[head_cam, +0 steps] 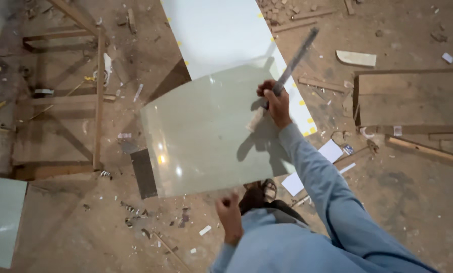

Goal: The person places a rectangular sheet on a workbench and uses a chisel-like tool to score and break the sheet along a straight line. The person then removes the separated piece and sets it aside.

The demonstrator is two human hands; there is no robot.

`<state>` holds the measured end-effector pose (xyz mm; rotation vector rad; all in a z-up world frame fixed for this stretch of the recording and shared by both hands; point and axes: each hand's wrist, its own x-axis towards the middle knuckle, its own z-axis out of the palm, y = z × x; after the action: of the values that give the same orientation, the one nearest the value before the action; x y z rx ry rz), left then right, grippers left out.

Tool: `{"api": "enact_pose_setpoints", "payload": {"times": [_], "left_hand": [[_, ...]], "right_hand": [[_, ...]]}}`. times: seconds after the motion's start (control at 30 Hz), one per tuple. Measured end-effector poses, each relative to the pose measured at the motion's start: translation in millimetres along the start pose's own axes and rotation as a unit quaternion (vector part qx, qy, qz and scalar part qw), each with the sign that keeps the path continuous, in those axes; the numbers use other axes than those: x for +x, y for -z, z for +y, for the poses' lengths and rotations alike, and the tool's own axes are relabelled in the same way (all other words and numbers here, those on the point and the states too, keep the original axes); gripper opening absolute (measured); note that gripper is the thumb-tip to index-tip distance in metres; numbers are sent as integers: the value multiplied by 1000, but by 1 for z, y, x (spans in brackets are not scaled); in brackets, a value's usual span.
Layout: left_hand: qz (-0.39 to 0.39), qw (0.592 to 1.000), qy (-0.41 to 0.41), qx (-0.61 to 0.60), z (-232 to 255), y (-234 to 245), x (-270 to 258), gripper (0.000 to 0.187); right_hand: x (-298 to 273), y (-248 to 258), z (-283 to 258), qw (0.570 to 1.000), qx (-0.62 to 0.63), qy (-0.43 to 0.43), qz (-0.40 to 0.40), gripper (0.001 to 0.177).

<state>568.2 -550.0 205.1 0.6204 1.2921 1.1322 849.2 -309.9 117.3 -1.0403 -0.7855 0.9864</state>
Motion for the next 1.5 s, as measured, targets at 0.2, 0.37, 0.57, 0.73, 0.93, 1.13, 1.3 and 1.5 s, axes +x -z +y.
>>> {"api": "enact_pose_setpoints", "payload": {"times": [0.2, 0.37, 0.57, 0.73, 0.93, 1.13, 1.3, 1.5], "left_hand": [[1, 898, 192, -396, -62, -10, 17, 41], [-15, 869, 205, -450, -60, -49, 32, 47], [66, 866, 141, -474, -90, -85, 32, 35], [112, 846, 82, -515, -91, -137, 27, 26], [194, 836, 52, -511, -86, -196, -6, 34], [157, 843, 31, -514, -97, -218, 1, 36], [137, 829, 58, -539, -124, -230, -7, 35], [125, 848, 3, -515, -128, -237, -9, 27]], "right_hand": [[-16, -14, -4, 997, -82, -10, 7, 32], [-15, -9, -12, 993, -112, -3, -28, 34], [-13, -3, -8, 988, -147, -4, -50, 36], [-11, 2, -16, 992, -111, -21, -59, 37], [-7, 12, -11, 991, -96, -10, -93, 28], [1, 10, -14, 995, -64, -2, -74, 34], [-6, 34, -28, 990, -123, -34, -64, 36], [2, 39, -48, 993, -93, -36, -56, 37]]}}
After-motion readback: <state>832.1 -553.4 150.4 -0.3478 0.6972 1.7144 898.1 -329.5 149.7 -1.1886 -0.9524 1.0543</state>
